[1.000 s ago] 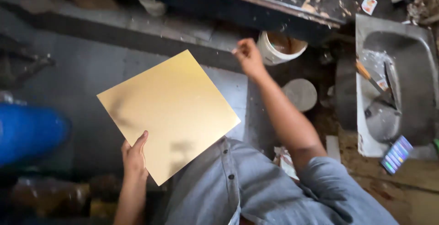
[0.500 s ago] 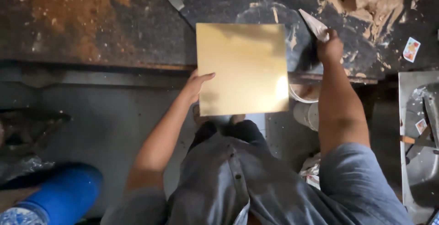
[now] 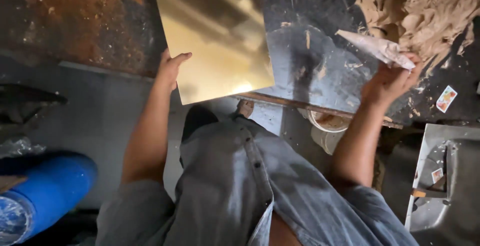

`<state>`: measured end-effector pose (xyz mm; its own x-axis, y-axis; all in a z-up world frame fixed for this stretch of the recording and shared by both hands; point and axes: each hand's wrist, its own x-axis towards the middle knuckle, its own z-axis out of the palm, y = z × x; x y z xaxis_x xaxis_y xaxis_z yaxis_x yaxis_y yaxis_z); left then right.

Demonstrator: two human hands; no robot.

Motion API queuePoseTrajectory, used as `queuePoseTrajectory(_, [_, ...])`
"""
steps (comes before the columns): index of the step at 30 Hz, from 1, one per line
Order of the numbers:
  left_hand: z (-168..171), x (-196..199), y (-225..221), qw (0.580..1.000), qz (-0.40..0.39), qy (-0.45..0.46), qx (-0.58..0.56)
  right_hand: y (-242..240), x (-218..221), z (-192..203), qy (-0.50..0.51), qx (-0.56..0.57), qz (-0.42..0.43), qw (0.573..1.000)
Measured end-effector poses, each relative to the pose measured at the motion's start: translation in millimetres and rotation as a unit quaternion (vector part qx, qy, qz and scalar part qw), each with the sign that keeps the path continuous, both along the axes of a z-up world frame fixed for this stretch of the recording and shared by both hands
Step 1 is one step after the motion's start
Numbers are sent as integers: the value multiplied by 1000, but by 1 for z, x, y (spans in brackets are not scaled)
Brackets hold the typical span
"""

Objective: The person writes text on a cake board with a piping bag, places a cake on the board, trims its edges with a knife, and spreads frosting over the top and sides of the cake using a spatula.

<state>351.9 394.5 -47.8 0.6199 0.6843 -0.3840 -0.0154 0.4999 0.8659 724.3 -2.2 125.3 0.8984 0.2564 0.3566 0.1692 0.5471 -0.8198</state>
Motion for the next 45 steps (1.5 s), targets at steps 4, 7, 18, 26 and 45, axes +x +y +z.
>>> queuePoseTrajectory(4, [-10, -2, 4, 987, -30, 56, 149, 88, -47, 42, 184, 121, 116, 968])
queuePoseTrajectory(7, [6, 13, 20, 901, -80, 209, 372, 135, -77, 54, 226, 157, 213, 937])
queuePoseTrajectory(18, [117, 39, -19, 880, -292, -167, 336, 276, -192, 9, -96, -124, 77, 985])
queuePoseTrajectory(26, [95, 59, -20, 865, -302, -6, 400, 288, -207, -6, 215, -143, 175, 950])
queuePoseTrajectory(45, [67, -60, -11, 853, -261, 172, 417, 345, -169, -104, 10, -155, 150, 976])
